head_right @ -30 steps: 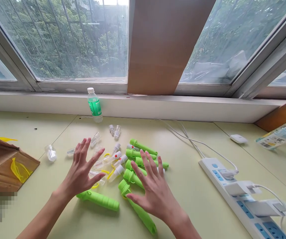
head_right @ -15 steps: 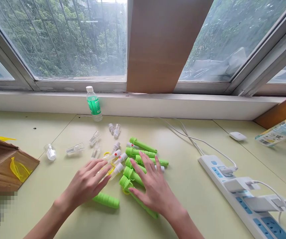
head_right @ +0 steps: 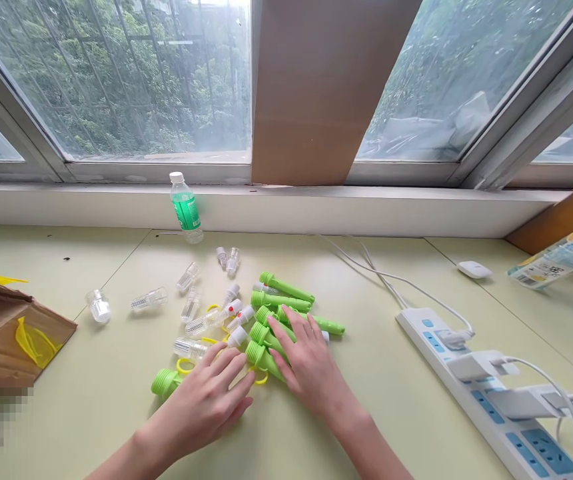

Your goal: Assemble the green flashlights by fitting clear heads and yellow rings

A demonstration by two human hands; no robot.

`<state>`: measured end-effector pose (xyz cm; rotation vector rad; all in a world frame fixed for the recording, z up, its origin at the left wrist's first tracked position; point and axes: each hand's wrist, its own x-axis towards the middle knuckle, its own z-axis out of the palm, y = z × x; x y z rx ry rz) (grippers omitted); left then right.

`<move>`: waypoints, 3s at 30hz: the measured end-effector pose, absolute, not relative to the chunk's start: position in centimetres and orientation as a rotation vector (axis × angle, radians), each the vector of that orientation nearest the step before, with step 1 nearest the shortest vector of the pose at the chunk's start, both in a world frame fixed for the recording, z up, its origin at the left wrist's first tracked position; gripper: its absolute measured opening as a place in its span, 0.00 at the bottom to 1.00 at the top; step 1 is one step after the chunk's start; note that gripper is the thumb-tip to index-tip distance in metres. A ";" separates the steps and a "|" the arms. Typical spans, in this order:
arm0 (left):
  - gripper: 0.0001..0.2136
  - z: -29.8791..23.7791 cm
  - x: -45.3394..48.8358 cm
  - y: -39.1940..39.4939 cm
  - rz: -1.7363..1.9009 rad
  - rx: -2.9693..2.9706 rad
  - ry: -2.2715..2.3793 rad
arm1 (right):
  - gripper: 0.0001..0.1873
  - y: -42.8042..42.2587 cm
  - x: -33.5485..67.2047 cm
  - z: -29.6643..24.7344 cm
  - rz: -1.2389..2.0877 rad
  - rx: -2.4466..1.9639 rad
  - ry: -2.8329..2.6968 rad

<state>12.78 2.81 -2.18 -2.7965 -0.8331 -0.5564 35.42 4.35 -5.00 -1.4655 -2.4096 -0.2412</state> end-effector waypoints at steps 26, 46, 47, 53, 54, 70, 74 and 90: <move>0.06 -3.2 12.0 3.3 -0.975 -2.757 -0.937 | 0.15 3.9 35.1 -3.9 -0.310 -1.155 -2.332; 0.12 -3.8 10.4 5.3 -1.365 -2.552 -1.007 | 0.08 1.4 32.3 -3.9 0.068 -1.379 -2.568; 0.12 -3.8 10.4 5.2 -1.362 -2.545 -0.980 | 0.07 1.4 32.2 -3.8 0.101 -1.412 -2.573; 0.14 -3.9 10.0 5.6 -1.266 -2.556 -0.849 | 0.05 1.5 32.1 -3.5 0.182 -1.474 -2.607; 0.14 -3.9 9.9 5.7 -1.243 -2.550 -0.847 | 0.06 1.5 32.1 -3.5 0.183 -1.478 -2.610; 0.18 -4.0 7.6 7.8 -1.198 -2.339 -0.917 | 0.14 1.6 32.0 -4.4 0.102 -1.524 -2.557; 0.19 -4.1 7.9 7.4 -1.219 -2.308 -0.891 | 0.17 1.6 32.0 -4.7 0.071 -1.504 -2.563; 0.20 -4.8 10.1 5.7 -1.425 -2.441 -1.072 | 0.13 1.4 31.9 -4.2 0.113 -1.527 -2.574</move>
